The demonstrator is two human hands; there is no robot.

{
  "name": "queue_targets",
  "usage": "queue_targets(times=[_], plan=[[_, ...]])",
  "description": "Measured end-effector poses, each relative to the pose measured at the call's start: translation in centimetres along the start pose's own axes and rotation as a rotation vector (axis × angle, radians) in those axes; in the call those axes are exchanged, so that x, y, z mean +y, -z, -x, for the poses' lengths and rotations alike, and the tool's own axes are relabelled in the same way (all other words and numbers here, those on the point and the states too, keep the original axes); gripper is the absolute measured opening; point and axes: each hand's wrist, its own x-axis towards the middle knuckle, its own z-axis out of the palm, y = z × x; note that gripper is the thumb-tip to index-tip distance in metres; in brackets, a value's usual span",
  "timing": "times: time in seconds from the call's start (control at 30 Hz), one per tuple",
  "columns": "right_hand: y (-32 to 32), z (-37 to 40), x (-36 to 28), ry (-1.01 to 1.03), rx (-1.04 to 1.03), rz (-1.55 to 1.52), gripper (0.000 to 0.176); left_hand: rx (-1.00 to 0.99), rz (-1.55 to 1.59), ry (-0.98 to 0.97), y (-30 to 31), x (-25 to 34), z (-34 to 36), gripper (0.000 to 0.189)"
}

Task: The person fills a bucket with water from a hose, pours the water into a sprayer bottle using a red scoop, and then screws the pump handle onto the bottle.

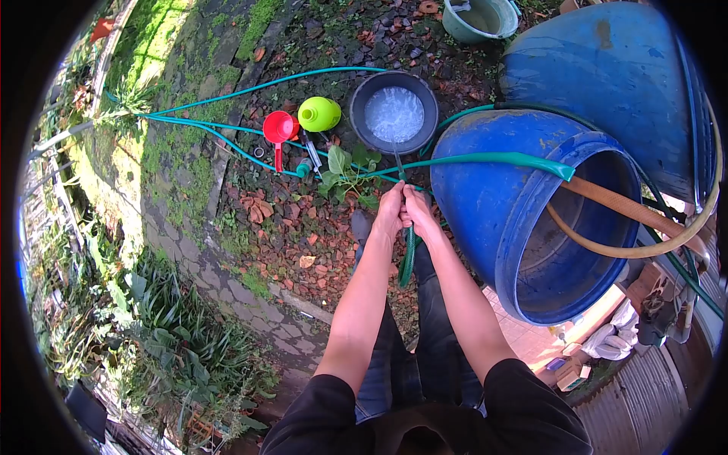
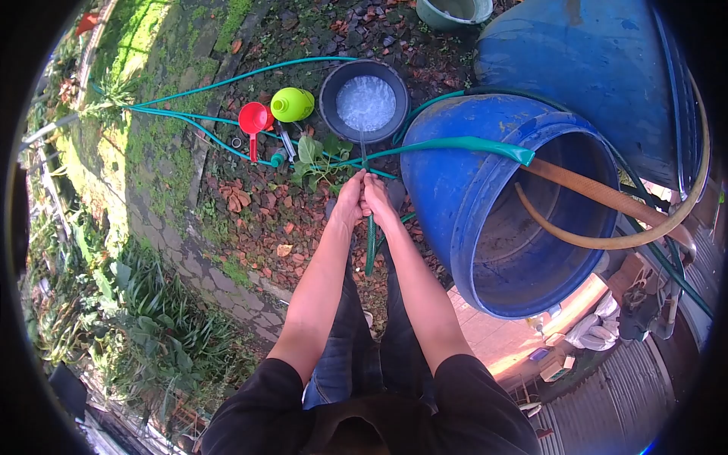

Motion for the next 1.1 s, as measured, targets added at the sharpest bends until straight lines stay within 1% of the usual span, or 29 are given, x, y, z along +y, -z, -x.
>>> queue_targets(times=[0.2, 0.27, 0.37, 0.6, 0.87, 0.97, 1.1], plan=[[0.2, -0.4, 0.6, 0.026, 0.031, 0.011, 0.039, -0.036, 0.011, 0.032, -0.1, 0.2, 0.7, 0.035], [0.2, -0.5, 0.8, 0.047, 0.036, 0.023, 0.040, -0.022, 0.023, 0.015, -0.3, 0.1, 0.7, 0.035], [0.7, -0.8, 1.1, 0.039, 0.006, 0.005, 0.041, -0.034, 0.040, 0.011, -0.1, -0.1, 0.5, 0.035], [0.5, -0.5, 1.0, 0.039, 0.060, 0.061, 0.040, 0.001, 0.004, 0.010, 0.0, -0.5, 0.2, 0.035], [-0.5, -0.5, 1.1, 0.078, 0.148, 0.055, 0.039, -0.039, -0.019, 0.026, 0.1, -0.2, 0.1, 0.035], [0.7, -2.2, 2.5, 0.103, 0.148, 0.149, 0.042, -0.045, -0.001, 0.027, 0.2, -0.1, 0.0, 0.035], [0.6, -1.7, 2.0, 0.054, 0.141, 0.157, 0.042, -0.021, -0.006, 0.028, 0.0, -0.2, 0.0, 0.035]])
